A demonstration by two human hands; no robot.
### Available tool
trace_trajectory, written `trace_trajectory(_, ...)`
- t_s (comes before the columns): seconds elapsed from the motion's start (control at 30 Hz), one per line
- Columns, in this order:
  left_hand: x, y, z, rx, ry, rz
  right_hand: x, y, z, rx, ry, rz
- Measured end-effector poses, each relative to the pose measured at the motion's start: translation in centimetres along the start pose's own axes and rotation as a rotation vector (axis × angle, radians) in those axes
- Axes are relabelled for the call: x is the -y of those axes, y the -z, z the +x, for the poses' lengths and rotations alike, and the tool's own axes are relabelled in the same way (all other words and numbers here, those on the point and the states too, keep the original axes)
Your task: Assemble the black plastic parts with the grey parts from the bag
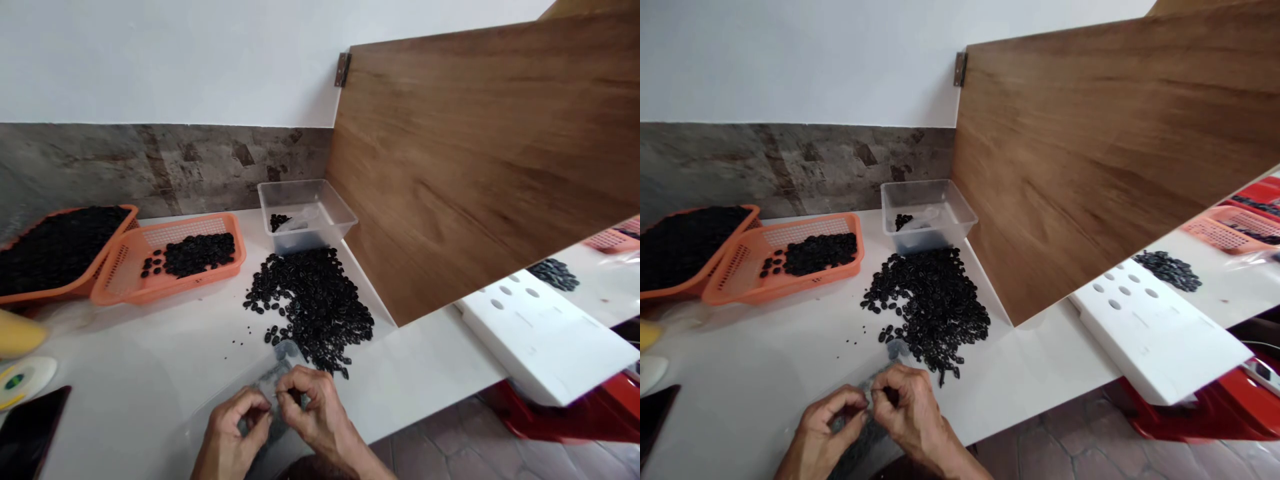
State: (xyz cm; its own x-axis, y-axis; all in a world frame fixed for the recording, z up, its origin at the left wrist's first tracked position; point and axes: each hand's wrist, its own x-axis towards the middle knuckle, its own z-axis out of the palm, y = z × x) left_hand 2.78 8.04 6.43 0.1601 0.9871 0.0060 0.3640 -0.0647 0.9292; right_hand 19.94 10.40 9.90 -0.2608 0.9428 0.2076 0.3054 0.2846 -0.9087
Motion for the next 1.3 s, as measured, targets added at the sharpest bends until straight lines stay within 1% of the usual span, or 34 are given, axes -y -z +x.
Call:
trace_trajectory(0.07, -0.1, 0.0, 0.0, -0.050, 0.004, -0.070, -0.2, 0.0, -0.1, 0.014, 0.003, 0.022)
trace_trajectory(0.13, -0.5, -0.2, 0.0, -0.109, 0.047, -0.193, -0.3, 0.1, -0.1, 0.039, 0.026, 0.009)
trace_trajectory(0.17, -0.7, -0.3, 0.1, -0.118, 0.074, -0.243, -0.3, 0.1, -0.1, 0.057, 0.046, -0.010)
trace_trajectory(0.3, -1.6, -0.6, 0.2, -0.091, 0.185, -0.332, 0.0, 0.6, -0.2, 0.129, 0.108, -0.095)
trace_trajectory(0.4, -2.1, -0.9, 0.3, -0.152, 0.282, -0.408, 0.1, 0.8, -0.3, 0.145, 0.126, -0.138)
trace_trajectory(0.5, -2.5, -1.1, 0.6, -0.131, 0.304, -0.398, 0.0, 0.8, -0.5, 0.135, 0.165, -0.180)
trace_trajectory(0.57, -2.7, -1.1, 0.9, -0.146, 0.294, -0.396, -0.1, 0.7, -0.5, 0.133, 0.159, -0.172)
trace_trajectory(0.67, -2.8, -1.1, 1.2, -0.179, 0.301, -0.505, 0.0, 0.8, -0.4, 0.085, 0.093, -0.061)
trace_trajectory(0.8, -2.7, -1.0, 1.2, -0.157, 0.325, -0.657, -0.1, 0.7, -0.5, -0.043, -0.023, 0.177)
trace_trajectory(0.9, -2.8, -1.0, 1.2, -0.137, 0.323, -0.676, -0.1, 0.5, -0.6, -0.034, -0.171, 0.474)
trace_trajectory(0.97, -3.0, -1.1, 1.2, -0.133, 0.318, -0.686, 0.0, 0.3, -0.6, -0.017, -0.229, 0.614)
trace_trajectory(1.13, -3.5, -1.2, 1.3, -0.137, 0.322, -0.730, 0.1, 0.2, -0.4, -0.059, -0.223, 0.666)
trace_trajectory(1.3, -3.5, -1.2, 1.3, -0.139, 0.358, -0.787, 0.1, -0.1, -0.4, -0.041, -0.266, 0.752)
